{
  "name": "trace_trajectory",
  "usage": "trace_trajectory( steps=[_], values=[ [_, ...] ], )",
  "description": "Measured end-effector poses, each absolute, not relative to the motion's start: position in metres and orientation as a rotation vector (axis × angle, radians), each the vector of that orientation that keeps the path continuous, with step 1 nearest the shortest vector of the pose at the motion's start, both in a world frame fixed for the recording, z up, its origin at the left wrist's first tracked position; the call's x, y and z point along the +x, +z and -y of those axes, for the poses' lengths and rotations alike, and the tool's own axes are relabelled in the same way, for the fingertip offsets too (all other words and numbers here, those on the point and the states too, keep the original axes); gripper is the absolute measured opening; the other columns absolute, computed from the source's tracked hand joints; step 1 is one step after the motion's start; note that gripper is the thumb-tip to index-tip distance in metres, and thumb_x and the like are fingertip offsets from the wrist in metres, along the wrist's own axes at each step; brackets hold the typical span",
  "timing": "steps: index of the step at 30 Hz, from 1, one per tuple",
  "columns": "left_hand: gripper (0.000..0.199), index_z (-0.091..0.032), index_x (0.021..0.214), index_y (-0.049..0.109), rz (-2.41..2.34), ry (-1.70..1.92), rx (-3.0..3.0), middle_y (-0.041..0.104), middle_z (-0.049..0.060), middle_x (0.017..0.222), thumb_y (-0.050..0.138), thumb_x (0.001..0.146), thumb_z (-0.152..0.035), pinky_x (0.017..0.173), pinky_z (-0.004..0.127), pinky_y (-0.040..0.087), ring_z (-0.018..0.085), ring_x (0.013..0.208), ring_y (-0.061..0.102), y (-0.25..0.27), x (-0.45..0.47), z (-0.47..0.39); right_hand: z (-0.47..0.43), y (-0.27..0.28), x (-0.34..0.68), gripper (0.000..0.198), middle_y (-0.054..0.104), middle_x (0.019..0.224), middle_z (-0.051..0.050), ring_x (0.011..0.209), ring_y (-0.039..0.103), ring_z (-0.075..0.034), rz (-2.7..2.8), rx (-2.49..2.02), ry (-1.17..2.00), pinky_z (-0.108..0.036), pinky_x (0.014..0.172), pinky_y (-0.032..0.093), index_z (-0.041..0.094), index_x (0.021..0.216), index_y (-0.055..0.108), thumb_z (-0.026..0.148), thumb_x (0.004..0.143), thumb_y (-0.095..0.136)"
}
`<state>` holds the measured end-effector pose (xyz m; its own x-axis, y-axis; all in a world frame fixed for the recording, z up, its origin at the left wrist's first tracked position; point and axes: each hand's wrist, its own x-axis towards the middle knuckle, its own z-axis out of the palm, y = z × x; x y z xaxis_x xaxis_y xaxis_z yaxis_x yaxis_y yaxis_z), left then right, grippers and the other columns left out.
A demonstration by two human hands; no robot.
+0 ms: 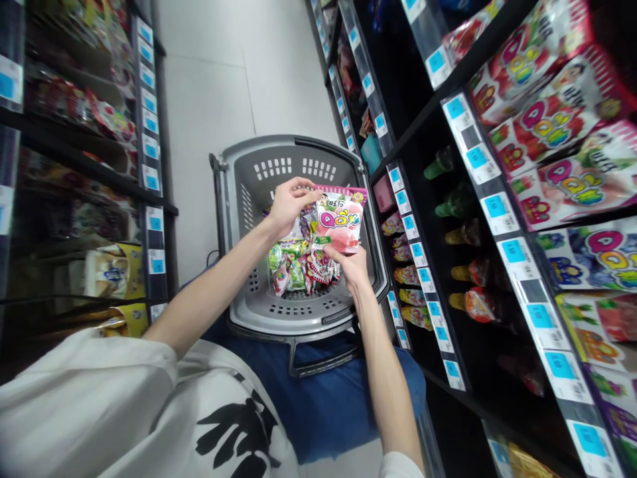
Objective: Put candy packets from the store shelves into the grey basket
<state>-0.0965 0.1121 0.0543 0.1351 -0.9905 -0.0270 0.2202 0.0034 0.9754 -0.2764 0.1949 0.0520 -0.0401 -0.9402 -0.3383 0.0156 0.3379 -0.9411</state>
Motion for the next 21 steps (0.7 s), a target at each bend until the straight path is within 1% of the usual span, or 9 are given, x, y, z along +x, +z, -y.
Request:
trace_trajectory(
  steps=[6,8,11,17,21],
  values=[
    [0.024,-0.018,0.092,0.060,0.895,-1.199,1.121,0.067,0.002,0.076,0.076,0.078,-0.029,0.064,0.026,0.049,0.013,0.071,0.062,0.0520,-0.0965,-0.1115,-0.1942,0.0537,-0.2759,0.050,0.076,0.090,-0.006,0.079,0.069,-0.018,-1.383,-0.924,-0.960,-0.032,0.077,0.056,0.015,0.090,0.073,0.035,0.049,0.093],
    [0.024,-0.018,0.092,0.059,0.886,-1.203,1.120,0.067,0.002,0.076,0.075,0.079,-0.030,0.063,0.026,0.048,0.012,0.070,0.062,0.0516,-0.0968,-0.1113,-0.1942,0.0552,-0.2758,0.049,0.076,0.088,-0.005,0.074,0.068,-0.017,-1.390,-0.908,-0.954,-0.029,0.072,0.055,0.015,0.089,0.073,0.035,0.049,0.094],
    [0.026,-0.018,0.088,0.059,0.835,-1.224,1.100,0.066,0.001,0.074,0.079,0.076,-0.028,0.062,0.025,0.046,0.011,0.068,0.061,0.0524,-0.0973,-0.1116,-0.1945,0.0573,-0.2753,0.048,0.075,0.084,-0.003,0.069,0.065,-0.014,-1.387,-0.884,-0.955,-0.026,0.065,0.051,0.015,0.087,0.074,0.033,0.047,0.094],
    [0.029,-0.018,0.083,0.060,0.759,-1.257,1.057,0.064,0.000,0.068,0.084,0.069,-0.026,0.060,0.025,0.045,0.011,0.064,0.059,0.0555,-0.0981,-0.1135,-0.1944,0.0587,-0.2742,0.045,0.073,0.077,-0.002,0.063,0.059,-0.012,-1.383,-0.844,-0.961,-0.025,0.061,0.048,0.015,0.081,0.074,0.030,0.045,0.095],
    [0.029,-0.019,0.083,0.059,0.760,-1.242,1.020,0.066,0.000,0.069,0.084,0.069,-0.025,0.065,0.028,0.048,0.012,0.065,0.060,0.0556,-0.0995,-0.1140,-0.1943,0.0602,-0.2739,0.043,0.072,0.075,-0.002,0.062,0.057,-0.011,-1.389,-0.875,-0.973,-0.025,0.060,0.046,0.014,0.078,0.073,0.030,0.045,0.095]
  ],
)
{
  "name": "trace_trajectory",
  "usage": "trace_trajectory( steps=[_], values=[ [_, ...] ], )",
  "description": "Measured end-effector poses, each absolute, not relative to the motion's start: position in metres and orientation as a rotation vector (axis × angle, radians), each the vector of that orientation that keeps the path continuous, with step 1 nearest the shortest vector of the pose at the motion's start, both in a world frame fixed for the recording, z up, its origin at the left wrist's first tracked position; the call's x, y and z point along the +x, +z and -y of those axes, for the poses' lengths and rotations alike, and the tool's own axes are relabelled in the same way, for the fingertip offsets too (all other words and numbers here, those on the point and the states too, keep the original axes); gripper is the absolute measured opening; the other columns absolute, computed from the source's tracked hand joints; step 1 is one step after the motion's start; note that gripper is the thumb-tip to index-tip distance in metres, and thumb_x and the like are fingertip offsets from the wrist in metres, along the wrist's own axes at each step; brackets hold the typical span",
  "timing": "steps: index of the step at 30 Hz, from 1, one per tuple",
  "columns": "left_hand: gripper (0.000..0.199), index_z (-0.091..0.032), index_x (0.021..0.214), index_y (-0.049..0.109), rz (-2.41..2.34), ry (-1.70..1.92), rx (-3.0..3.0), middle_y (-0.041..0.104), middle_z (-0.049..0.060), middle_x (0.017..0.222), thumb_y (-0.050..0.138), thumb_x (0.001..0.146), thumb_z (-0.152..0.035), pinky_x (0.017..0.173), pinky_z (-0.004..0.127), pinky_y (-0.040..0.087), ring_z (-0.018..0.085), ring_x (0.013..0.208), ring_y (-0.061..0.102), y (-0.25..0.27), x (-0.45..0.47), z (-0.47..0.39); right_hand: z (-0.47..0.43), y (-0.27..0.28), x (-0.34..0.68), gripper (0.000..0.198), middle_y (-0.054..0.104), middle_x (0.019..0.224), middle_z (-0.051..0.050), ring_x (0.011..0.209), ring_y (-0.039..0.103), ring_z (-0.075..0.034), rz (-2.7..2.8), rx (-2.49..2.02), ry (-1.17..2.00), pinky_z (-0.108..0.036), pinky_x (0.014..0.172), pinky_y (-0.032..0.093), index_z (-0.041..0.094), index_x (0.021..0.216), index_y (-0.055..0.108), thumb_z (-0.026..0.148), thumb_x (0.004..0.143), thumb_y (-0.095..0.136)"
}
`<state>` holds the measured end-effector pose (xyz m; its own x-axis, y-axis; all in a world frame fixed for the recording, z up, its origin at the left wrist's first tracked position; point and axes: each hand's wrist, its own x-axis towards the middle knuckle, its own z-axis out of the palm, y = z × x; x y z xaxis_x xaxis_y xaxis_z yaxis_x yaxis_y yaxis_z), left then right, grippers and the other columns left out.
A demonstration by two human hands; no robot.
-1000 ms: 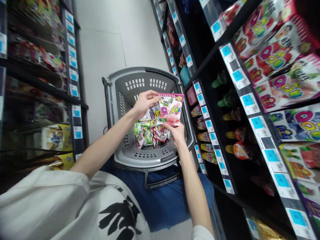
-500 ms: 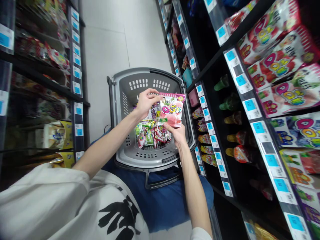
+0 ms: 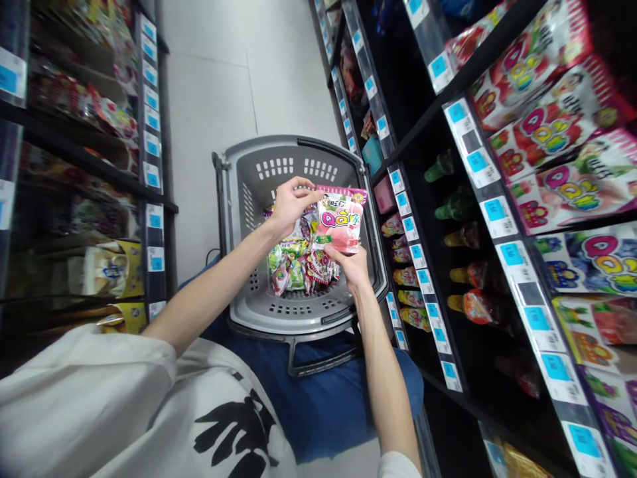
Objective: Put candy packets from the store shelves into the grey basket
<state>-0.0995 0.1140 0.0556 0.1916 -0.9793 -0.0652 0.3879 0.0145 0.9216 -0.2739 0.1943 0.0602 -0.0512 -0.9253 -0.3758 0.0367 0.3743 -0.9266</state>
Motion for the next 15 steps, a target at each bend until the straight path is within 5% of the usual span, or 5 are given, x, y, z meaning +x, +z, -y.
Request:
trace_trajectory(
  steps=[9,15],
  values=[
    [0.032,-0.019,0.082,0.054,0.725,-1.220,1.042,0.065,0.001,0.068,0.082,0.069,-0.021,0.061,0.026,0.046,0.011,0.065,0.060,0.0560,-0.0996,-0.1122,-0.1935,0.0665,-0.2747,0.043,0.072,0.076,-0.003,0.062,0.058,-0.013,-1.404,-0.950,-0.957,-0.027,0.060,0.047,0.014,0.080,0.073,0.034,0.048,0.093],
    [0.035,-0.020,0.080,0.051,0.707,-1.194,1.071,0.064,0.001,0.068,0.083,0.067,-0.022,0.057,0.025,0.043,0.011,0.063,0.059,0.0563,-0.0988,-0.1117,-0.1941,0.0705,-0.2739,0.049,0.076,0.092,-0.006,0.080,0.068,-0.019,-1.393,-0.928,-0.951,-0.031,0.078,0.054,0.014,0.089,0.076,0.032,0.047,0.094]
  ],
)
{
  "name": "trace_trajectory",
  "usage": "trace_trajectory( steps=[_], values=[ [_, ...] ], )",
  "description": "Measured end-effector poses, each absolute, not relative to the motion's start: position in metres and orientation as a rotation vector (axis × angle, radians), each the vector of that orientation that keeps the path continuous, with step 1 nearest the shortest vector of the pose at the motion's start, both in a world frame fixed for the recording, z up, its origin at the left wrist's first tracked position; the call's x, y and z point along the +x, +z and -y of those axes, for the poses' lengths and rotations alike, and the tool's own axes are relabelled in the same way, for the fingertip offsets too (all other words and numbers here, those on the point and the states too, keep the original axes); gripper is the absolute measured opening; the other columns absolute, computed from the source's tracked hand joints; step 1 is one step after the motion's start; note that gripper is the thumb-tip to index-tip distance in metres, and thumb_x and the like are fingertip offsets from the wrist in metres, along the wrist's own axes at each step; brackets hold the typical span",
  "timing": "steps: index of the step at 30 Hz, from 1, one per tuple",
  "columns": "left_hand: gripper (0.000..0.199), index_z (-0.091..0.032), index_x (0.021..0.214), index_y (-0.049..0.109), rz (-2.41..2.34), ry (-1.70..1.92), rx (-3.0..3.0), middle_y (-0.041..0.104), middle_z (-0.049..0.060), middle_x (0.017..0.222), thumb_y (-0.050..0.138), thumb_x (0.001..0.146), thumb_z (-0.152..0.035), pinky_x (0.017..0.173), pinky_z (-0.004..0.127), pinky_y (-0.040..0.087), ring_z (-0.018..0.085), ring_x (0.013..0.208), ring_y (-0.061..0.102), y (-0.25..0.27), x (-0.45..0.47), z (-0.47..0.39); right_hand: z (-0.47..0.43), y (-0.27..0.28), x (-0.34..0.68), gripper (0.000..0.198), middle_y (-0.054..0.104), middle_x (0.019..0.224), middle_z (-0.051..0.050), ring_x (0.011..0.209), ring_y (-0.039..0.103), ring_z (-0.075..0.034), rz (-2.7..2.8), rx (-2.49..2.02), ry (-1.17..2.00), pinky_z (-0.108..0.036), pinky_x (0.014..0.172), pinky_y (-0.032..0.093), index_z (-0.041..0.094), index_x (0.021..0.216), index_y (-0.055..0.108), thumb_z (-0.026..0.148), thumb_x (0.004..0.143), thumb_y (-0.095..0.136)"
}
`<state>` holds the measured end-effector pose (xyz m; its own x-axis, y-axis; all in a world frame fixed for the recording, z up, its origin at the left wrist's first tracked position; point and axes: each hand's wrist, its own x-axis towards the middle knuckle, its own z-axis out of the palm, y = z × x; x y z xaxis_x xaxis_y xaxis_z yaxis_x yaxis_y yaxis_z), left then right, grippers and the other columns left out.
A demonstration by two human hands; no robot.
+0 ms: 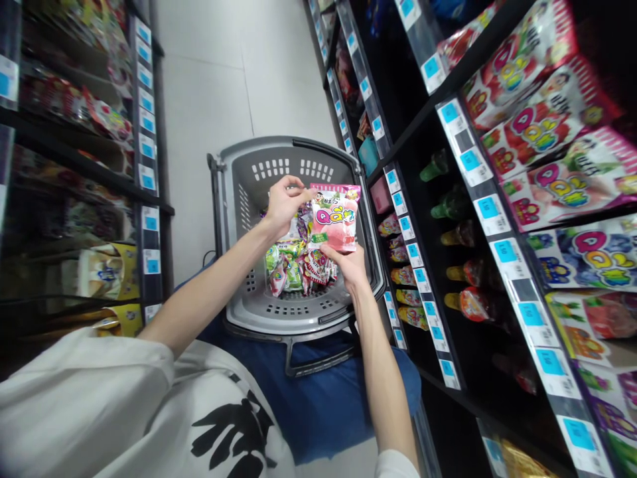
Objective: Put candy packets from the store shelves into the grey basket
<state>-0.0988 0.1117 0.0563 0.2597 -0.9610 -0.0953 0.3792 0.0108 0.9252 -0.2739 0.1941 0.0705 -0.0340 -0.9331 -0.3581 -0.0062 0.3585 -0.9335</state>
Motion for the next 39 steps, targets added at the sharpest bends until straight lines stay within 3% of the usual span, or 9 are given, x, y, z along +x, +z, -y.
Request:
trace_trajectory(
  steps=[4,10,15,18,21,25,31,39],
  values=[
    [0.037,-0.020,0.079,0.049,0.713,-1.181,1.082,0.064,0.001,0.068,0.084,0.067,-0.023,0.057,0.025,0.044,0.012,0.066,0.060,0.057,-0.098,-0.112,-0.193,0.071,-0.275,0.050,0.077,0.097,-0.007,0.087,0.070,-0.021,-1.350,-0.948,-0.971,-0.034,0.086,0.055,0.015,0.091,0.076,0.032,0.048,0.094],
    [0.031,-0.020,0.076,0.051,0.757,-1.206,1.100,0.062,0.000,0.070,0.081,0.072,-0.028,0.059,0.024,0.044,0.011,0.067,0.057,0.050,-0.105,-0.115,-0.194,0.066,-0.279,0.050,0.077,0.098,-0.009,0.088,0.070,-0.023,-1.386,-1.029,-1.010,-0.037,0.086,0.055,0.014,0.091,0.074,0.035,0.049,0.093],
    [0.024,-0.019,0.086,0.061,0.761,-1.523,1.066,0.067,0.008,0.096,0.077,0.079,-0.036,0.070,0.030,0.050,0.015,0.079,0.062,0.049,-0.115,-0.122,-0.194,0.059,-0.283,0.035,0.072,0.081,-0.004,0.070,0.064,-0.017,-1.465,-1.216,-1.144,-0.031,0.071,0.052,0.015,0.089,0.071,0.034,0.064,0.084],
    [0.040,-0.020,0.100,0.065,0.699,-1.794,0.891,0.068,0.011,0.110,0.071,0.081,-0.055,0.078,0.036,0.054,0.021,0.089,0.066,0.056,-0.120,-0.130,-0.198,0.057,-0.282,0.018,0.065,0.072,0.000,0.060,0.055,-0.014,-1.574,-1.539,-1.185,-0.027,0.062,0.047,0.016,0.086,0.071,0.031,0.077,0.073],
    [0.059,-0.018,0.106,0.066,0.669,-1.938,0.717,0.072,0.014,0.101,0.060,0.081,-0.071,0.080,0.043,0.056,0.028,0.092,0.068,0.065,-0.125,-0.137,-0.206,0.057,-0.279,0.014,0.064,0.077,-0.002,0.066,0.056,-0.014,-1.582,-2.000,-1.183,-0.027,0.065,0.046,0.017,0.090,0.073,0.024,0.088,0.061],
    [0.070,-0.015,0.109,0.068,0.677,-1.964,0.668,0.073,0.015,0.086,0.051,0.080,-0.078,0.078,0.045,0.058,0.031,0.088,0.070,0.071,-0.127,-0.144,-0.215,0.055,-0.280,0.020,0.066,0.083,-0.005,0.075,0.061,-0.014,-1.442,-2.413,-1.029,-0.027,0.069,0.046,0.020,0.099,0.075,0.023,0.095,0.056],
    [0.063,-0.020,0.111,0.068,0.719,-1.728,0.728,0.074,0.012,0.082,0.051,0.083,-0.074,0.072,0.047,0.059,0.032,0.088,0.073,0.074,-0.122,-0.146,-0.215,0.057,-0.281,0.016,0.068,0.085,-0.006,0.078,0.064,-0.016,-1.437,-2.451,-1.065,-0.028,0.069,0.049,0.022,0.096,0.076,0.022,0.094,0.060],
    [0.071,-0.017,0.113,0.066,0.732,-1.750,0.700,0.074,0.012,0.083,0.047,0.082,-0.078,0.074,0.046,0.059,0.031,0.090,0.073,0.066,-0.117,-0.147,-0.219,0.061,-0.280,0.015,0.070,0.085,-0.007,0.079,0.066,-0.016,-1.327,-2.590,-1.158,-0.028,0.070,0.051,0.023,0.099,0.077,0.019,0.093,0.063]
  ],
)
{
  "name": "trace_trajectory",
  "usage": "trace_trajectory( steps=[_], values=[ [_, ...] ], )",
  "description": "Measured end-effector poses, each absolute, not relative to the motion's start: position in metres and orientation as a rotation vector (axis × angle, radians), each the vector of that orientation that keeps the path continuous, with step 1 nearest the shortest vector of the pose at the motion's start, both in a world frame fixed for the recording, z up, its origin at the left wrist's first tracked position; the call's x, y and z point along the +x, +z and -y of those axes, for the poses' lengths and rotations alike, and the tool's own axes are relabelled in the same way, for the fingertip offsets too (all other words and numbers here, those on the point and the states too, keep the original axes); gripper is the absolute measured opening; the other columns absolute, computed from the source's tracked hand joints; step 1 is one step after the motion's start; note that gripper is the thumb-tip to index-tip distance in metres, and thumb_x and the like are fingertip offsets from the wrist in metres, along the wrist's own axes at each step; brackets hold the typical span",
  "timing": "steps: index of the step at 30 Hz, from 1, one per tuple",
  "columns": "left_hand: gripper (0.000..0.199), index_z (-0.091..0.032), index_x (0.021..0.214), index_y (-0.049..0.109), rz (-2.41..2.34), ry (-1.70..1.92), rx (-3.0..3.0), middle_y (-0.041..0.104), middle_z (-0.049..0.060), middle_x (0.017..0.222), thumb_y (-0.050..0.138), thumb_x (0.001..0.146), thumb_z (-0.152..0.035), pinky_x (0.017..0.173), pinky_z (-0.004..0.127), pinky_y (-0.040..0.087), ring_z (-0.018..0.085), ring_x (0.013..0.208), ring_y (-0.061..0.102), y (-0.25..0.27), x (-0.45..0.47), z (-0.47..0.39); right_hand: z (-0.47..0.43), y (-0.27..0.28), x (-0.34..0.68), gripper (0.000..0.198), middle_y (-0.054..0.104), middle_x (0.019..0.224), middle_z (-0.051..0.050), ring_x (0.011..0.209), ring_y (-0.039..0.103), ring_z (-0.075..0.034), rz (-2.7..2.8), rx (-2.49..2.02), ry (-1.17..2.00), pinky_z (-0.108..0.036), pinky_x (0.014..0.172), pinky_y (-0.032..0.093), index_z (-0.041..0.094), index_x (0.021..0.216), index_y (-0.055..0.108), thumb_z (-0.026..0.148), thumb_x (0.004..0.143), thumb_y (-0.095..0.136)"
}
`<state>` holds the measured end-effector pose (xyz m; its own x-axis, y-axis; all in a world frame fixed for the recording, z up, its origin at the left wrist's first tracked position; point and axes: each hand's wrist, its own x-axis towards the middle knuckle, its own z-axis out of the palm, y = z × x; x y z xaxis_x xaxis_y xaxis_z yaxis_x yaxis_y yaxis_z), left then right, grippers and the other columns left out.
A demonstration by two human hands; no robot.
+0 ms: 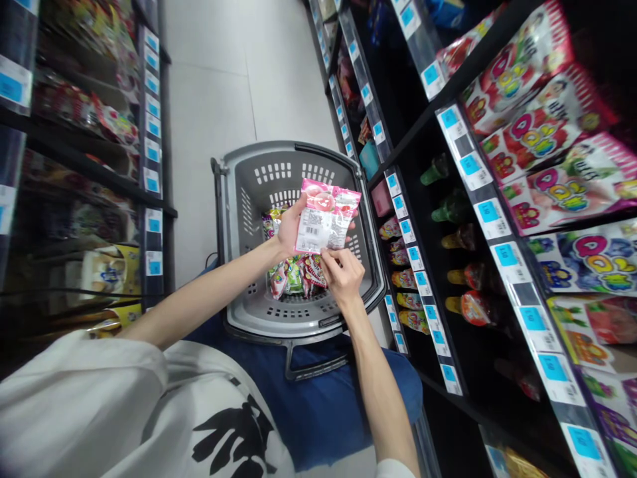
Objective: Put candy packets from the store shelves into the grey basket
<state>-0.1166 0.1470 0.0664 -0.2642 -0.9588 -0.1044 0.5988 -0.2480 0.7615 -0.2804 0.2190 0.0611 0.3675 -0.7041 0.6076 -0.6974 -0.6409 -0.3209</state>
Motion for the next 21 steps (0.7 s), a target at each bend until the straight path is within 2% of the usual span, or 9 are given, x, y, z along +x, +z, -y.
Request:
trace_trajectory(
  steps=[7,21],
  values=[
    [0.066,-0.019,0.113,0.068,0.692,-1.753,0.697,0.075,0.011,0.082,0.048,0.083,-0.075,0.074,0.045,0.059,0.031,0.090,0.073,0.0654,-0.1164,-0.1467,-0.2178,0.0599,-0.2812,0.016,0.070,0.085,-0.007,0.079,0.066,-0.016,-1.347,-2.550,-1.121,-0.029,0.070,0.051,0.023,0.099,0.077,0.020,0.094,0.063],
    [0.072,-0.019,0.116,0.067,0.697,-1.785,0.673,0.075,0.012,0.082,0.049,0.080,-0.078,0.074,0.045,0.059,0.031,0.089,0.073,0.0636,-0.1163,-0.1458,-0.2176,0.0593,-0.2806,0.018,0.070,0.089,-0.008,0.083,0.067,-0.018,-1.363,-2.475,-1.086,-0.030,0.075,0.053,0.024,0.100,0.077,0.021,0.094,0.061]
  ],
)
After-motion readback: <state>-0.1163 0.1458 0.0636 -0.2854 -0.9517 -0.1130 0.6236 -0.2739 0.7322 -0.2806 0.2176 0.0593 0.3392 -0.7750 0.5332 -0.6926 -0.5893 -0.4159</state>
